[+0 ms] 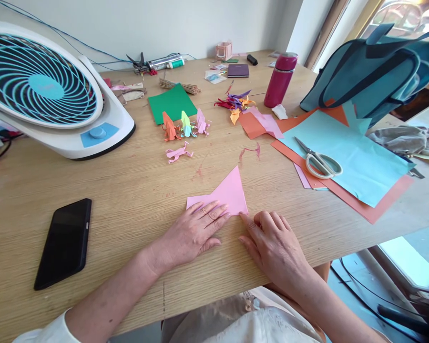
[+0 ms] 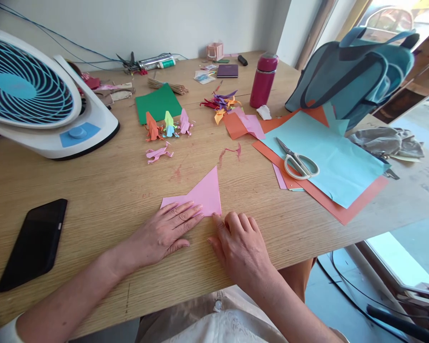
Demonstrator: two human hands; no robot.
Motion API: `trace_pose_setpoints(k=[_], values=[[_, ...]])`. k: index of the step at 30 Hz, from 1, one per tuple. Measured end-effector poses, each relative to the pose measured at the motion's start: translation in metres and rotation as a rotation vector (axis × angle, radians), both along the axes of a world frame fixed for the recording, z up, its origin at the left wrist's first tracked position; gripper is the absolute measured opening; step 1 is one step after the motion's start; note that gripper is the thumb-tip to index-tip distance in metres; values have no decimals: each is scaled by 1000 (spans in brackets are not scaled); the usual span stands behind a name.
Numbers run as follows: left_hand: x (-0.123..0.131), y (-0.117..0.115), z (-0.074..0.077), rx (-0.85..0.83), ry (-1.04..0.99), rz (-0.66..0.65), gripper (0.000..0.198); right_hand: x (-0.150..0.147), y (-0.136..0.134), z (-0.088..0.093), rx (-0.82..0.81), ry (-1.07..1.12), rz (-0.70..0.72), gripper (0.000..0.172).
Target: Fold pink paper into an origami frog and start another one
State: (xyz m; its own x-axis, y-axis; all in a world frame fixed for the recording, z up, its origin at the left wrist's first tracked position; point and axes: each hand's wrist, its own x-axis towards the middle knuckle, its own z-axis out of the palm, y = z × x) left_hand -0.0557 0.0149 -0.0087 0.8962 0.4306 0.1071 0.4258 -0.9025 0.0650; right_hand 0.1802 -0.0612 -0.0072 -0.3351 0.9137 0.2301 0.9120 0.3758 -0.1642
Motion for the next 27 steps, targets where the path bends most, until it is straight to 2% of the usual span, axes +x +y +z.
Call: trace_pose_setpoints(k=[6,14,23,27], values=[[0,1,-1,10,19,-7,56,5,0,-1,-8,132,-111,36],[0,0,-1,-12,1,2,61,11,7,-3,-71,162,-41,35],[0,1,-1,-12,4,2,59,27,2,4,-29,-57,9,35],[1,1,-1,-10,2,3,57,28,1,6,14,-45,1,35]])
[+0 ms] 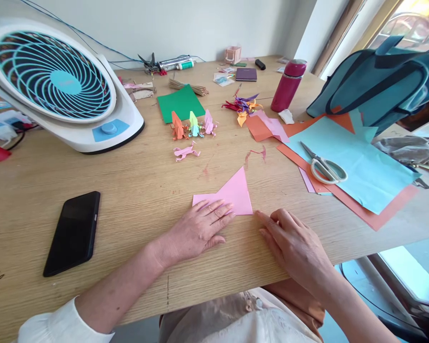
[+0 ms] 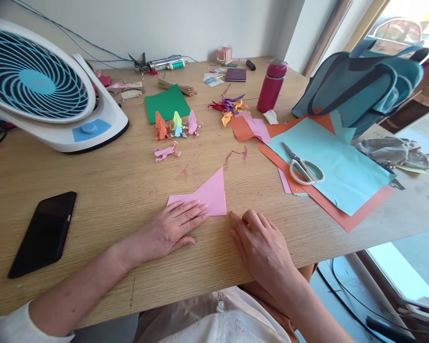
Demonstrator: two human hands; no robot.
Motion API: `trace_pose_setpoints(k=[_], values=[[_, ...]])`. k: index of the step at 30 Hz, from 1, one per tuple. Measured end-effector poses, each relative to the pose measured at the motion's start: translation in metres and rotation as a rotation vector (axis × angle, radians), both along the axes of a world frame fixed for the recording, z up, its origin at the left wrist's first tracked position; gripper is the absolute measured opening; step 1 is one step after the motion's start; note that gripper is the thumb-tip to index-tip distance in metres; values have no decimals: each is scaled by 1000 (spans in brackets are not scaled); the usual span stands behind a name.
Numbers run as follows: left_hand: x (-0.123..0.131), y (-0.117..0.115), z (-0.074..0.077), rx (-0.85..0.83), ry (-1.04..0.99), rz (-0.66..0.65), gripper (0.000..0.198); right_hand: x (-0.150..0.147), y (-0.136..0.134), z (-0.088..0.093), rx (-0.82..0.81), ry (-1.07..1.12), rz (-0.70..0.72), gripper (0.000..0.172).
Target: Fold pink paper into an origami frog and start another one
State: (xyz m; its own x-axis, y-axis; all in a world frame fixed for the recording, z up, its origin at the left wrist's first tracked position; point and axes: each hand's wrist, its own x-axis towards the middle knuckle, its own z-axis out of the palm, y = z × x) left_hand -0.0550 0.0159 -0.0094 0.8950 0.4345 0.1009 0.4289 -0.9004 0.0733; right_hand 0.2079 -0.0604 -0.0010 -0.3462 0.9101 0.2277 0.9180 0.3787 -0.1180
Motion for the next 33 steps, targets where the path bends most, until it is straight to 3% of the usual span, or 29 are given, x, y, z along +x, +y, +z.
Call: trace_pose_setpoints(k=[8,16,23,27,33], values=[[-1,0,-1,2,-15,-4,59,-9,10,-2,4,27,180,35],[-1,-2,2,48,-50,-15,57,-8,12,-4,24,12,185,34],[-11,-8,13,205,-235,5,38,-9,14,-6,55,-9,204,31],[-13,-12,11,212,-194,-35,36,-8,16,-7,62,-13,224,31],[-13,-12,6,168,-141,7,40,-8,16,-7,78,10,232,30]])
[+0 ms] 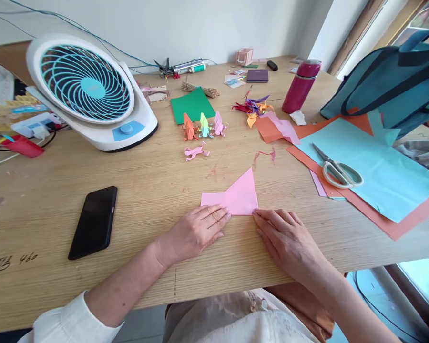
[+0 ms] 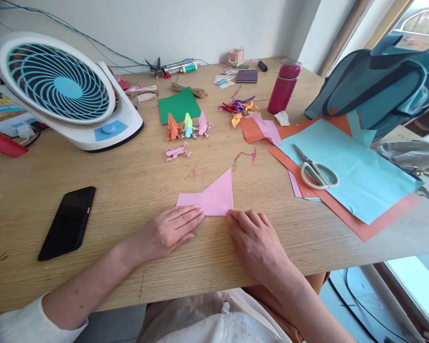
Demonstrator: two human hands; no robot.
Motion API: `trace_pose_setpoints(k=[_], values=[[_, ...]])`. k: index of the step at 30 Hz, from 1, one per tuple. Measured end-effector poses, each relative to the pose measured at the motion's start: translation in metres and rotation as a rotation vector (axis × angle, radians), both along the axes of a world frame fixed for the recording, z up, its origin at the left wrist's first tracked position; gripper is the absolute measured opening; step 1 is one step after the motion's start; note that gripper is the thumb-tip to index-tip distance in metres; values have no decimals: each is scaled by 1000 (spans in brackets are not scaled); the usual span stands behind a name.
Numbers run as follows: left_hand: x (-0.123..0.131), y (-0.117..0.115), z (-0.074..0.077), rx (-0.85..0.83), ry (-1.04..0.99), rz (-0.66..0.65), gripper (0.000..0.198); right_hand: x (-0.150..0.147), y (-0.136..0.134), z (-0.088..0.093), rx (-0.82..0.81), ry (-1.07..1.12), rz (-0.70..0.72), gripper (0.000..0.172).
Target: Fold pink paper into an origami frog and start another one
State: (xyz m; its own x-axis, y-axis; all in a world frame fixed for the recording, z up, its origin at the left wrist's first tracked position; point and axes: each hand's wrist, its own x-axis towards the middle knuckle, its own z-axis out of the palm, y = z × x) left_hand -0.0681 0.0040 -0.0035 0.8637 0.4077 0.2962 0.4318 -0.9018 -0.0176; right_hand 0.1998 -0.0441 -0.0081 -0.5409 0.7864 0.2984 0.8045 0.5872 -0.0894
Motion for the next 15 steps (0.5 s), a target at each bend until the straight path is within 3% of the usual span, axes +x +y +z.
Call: trace_pose_setpoints(k=[15], values=[[4,-6,-1,-18,2,39,39,-1,-2,3,-51,-112,-21,36]])
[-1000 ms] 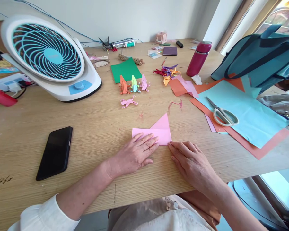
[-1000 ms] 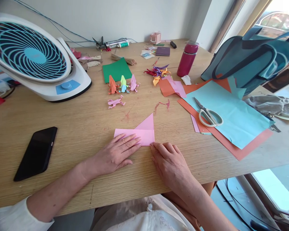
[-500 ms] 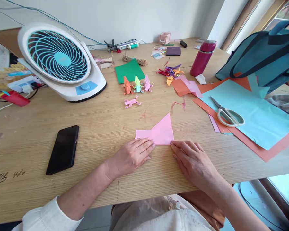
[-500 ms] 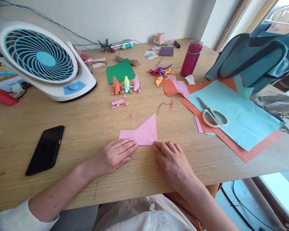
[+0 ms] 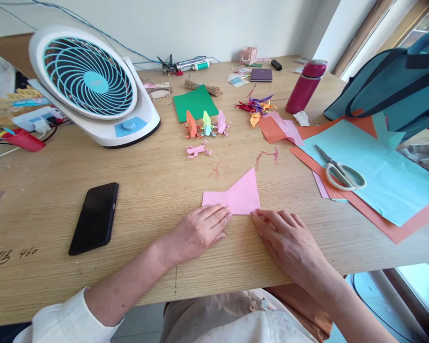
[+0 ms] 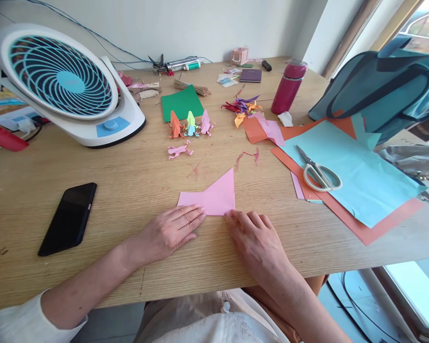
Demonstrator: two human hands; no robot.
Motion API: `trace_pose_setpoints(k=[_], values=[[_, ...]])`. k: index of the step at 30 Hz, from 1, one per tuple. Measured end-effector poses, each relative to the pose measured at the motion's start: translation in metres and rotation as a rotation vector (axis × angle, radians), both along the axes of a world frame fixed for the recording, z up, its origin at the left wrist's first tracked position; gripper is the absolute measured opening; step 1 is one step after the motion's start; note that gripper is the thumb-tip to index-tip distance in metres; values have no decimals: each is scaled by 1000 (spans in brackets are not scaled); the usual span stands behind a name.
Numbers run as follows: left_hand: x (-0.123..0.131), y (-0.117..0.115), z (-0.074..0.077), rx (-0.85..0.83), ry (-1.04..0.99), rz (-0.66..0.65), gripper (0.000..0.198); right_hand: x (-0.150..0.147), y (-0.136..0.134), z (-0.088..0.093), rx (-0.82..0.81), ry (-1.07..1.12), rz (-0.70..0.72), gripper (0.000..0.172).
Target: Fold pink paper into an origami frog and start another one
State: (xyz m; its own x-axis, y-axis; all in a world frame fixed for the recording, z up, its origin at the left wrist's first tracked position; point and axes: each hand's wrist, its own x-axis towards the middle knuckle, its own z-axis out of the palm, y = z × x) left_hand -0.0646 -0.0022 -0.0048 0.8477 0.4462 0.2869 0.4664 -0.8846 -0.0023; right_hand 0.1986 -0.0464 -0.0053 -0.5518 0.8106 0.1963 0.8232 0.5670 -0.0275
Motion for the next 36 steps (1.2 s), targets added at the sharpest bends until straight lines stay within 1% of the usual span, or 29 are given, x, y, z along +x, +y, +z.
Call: trace_pose_setpoints(k=[7,15,21,24,29,32,36], values=[[0,-2,1,-10,13,8,40,-9,0,3,21,-51,-46,37],[0,-3,0,-17,17,29,40,-16,-1,3,68,-44,-76,36],[-6,-5,-3,-4,-10,63,38,-24,-2,9,63,-62,-96,34],[-8,-6,-5,-19,-29,67,38,-29,-1,8,87,-50,-80,32],[-10,-6,-5,-51,-54,68,40,-36,1,-1,164,-42,2,31],[-17,-8,-3,-35,-57,96,40,-37,1,-3,179,-42,9,31],[-28,-9,-2,-42,-101,138,37,-38,1,-1,162,-54,1,32]])
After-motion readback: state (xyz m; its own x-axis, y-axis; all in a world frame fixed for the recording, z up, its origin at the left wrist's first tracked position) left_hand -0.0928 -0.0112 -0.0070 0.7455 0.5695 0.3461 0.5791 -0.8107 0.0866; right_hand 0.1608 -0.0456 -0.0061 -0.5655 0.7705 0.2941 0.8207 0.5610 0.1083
